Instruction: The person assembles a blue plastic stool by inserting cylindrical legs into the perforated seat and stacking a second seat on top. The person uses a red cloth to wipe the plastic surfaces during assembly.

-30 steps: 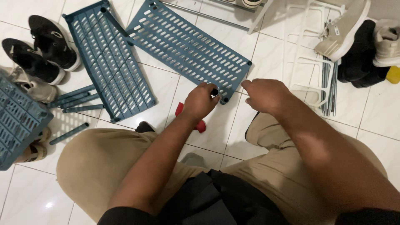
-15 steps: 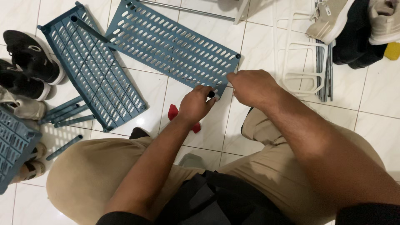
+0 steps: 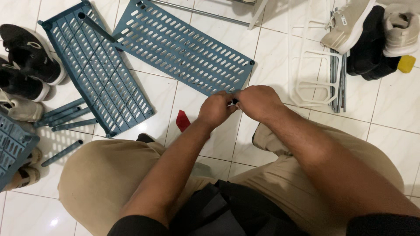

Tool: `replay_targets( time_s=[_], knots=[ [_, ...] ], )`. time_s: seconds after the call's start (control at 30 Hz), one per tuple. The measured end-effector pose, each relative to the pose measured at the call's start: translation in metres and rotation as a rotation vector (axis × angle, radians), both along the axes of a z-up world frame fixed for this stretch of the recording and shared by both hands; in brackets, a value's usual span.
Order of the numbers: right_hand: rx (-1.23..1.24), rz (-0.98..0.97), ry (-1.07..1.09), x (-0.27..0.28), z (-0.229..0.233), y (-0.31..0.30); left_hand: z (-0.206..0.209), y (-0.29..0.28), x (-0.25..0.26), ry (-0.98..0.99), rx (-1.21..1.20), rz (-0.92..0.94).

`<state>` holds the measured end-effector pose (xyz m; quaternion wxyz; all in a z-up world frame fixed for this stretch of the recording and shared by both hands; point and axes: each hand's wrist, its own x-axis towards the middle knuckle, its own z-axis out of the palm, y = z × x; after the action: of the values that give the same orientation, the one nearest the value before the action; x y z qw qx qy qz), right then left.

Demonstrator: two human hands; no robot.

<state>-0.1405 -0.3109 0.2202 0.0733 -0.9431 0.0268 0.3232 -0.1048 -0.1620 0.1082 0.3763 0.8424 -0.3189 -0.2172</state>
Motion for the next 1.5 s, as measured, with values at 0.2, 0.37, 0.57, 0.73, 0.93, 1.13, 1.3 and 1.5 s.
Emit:
replay_targets(
  time_s=[0.2, 0.37, 0.57, 0.73, 0.93, 1.13, 1.3, 1.5],
  knots=[
    [0.005, -0.052, -0.029, 0.0, -0.007, -0.003, 0.002, 0.0, -0.001, 0.032, -0.028, -0.017],
    [0.008, -0.096, -0.021, 0.003, -0.009, 0.0, 0.003, 0.0, 0.002, 0.021, -0.007, -0.032],
    [-0.012, -0.099, 0.024, 0.006, -0.006, 0.007, 0.002, 0.001, 0.004, -0.007, 0.055, -0.047],
    [-0.027, -0.05, 0.019, 0.008, -0.007, 0.008, 0.002, 0.004, 0.003, -0.042, 0.026, -0.047],
    [-0.03, -0.029, -0.017, 0.008, -0.009, 0.007, 0.001, 0.003, 0.005, -0.052, 0.05, -0.049],
    [-0.044, -0.032, 0.025, 0.007, -0.013, 0.009, -0.014, 0.009, -0.001, -0.121, 0.006, -0.028],
    [-0.098, 0.121, -0.083, -0.005, -0.028, 0.009, -0.021, 0.009, 0.0, -0.115, 0.033, -0.033],
    [-0.227, 0.3, -0.203, -0.013, -0.058, 0.007, -0.027, 0.003, 0.0, -0.137, 0.135, -0.081]
  ],
)
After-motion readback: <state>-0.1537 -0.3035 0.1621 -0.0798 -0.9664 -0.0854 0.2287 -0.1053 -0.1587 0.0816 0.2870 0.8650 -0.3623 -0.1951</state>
